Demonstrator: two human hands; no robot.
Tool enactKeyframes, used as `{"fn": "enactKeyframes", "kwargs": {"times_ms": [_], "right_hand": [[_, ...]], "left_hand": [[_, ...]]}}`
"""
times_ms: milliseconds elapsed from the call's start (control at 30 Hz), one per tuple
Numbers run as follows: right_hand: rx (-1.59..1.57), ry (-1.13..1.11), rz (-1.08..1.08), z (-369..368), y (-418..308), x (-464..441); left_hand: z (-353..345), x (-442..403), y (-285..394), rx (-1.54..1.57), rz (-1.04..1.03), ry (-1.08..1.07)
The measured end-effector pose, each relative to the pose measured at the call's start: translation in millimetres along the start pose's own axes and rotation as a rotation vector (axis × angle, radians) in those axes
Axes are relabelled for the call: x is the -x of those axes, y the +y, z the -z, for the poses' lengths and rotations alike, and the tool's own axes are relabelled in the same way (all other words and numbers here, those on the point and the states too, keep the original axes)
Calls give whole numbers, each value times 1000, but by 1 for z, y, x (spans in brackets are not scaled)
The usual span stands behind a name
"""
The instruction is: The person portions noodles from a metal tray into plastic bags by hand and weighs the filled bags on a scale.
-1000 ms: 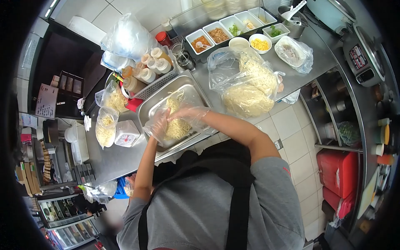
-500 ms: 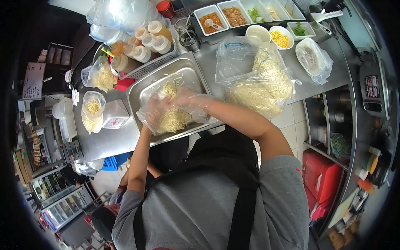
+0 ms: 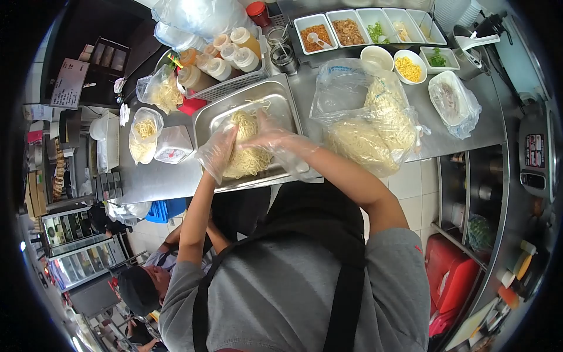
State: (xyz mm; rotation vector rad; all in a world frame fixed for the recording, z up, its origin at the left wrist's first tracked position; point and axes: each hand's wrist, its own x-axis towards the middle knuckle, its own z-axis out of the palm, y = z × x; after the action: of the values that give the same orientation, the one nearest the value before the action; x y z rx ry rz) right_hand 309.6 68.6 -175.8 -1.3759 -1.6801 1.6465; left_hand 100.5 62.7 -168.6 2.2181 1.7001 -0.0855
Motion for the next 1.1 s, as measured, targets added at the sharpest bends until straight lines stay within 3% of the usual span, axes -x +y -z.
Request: {"fn": "enactKeyframes", "kwargs": {"times_ms": [100,167,233,300,400,500,600,633,700,767,867,900,967,1033,1100], "right_hand": [[119,-90,192,5,17,21],[264,-102,247,-2,24,22],[335,-51,353,-14,33,16],[342,66,517,-22,42,4],[320,43,503,-18,35,1],[-118,-61,457,-19,34,-3],[-57,63,526,-24,23,-11],[19,54,393,-19,2,-4],[180,22,141,-7,-53,13],[389,95,198,-11,-55,-9],[575,106,221,-10,-55,-30],[615,87,236,-10,-42,-36],[622,36,261,-3,-64,-32],[711,36,257,-1,-67,-29],[575,-108,192,6,-68,-33]], "left_hand": [[1,9,-12,-679,-334,-107],[6,29,-18,-433,-403,-106],[12,56,-27,543,-298,-40],[5,62,-25,535,-298,-26],[-10,59,-17,441,-240,50],[-11,54,-24,621,-189,75],[-19,38,-41,874,-184,56],[-17,28,-44,949,-190,41],[-36,18,-63,1234,-27,-28],[-43,16,-66,1533,143,-74],[-26,15,-43,1518,276,-133],[-60,2,-69,1348,85,-124],[-42,10,-78,1245,99,-105],[-54,27,-76,1128,14,159],[-11,30,-55,892,-157,175]]}}
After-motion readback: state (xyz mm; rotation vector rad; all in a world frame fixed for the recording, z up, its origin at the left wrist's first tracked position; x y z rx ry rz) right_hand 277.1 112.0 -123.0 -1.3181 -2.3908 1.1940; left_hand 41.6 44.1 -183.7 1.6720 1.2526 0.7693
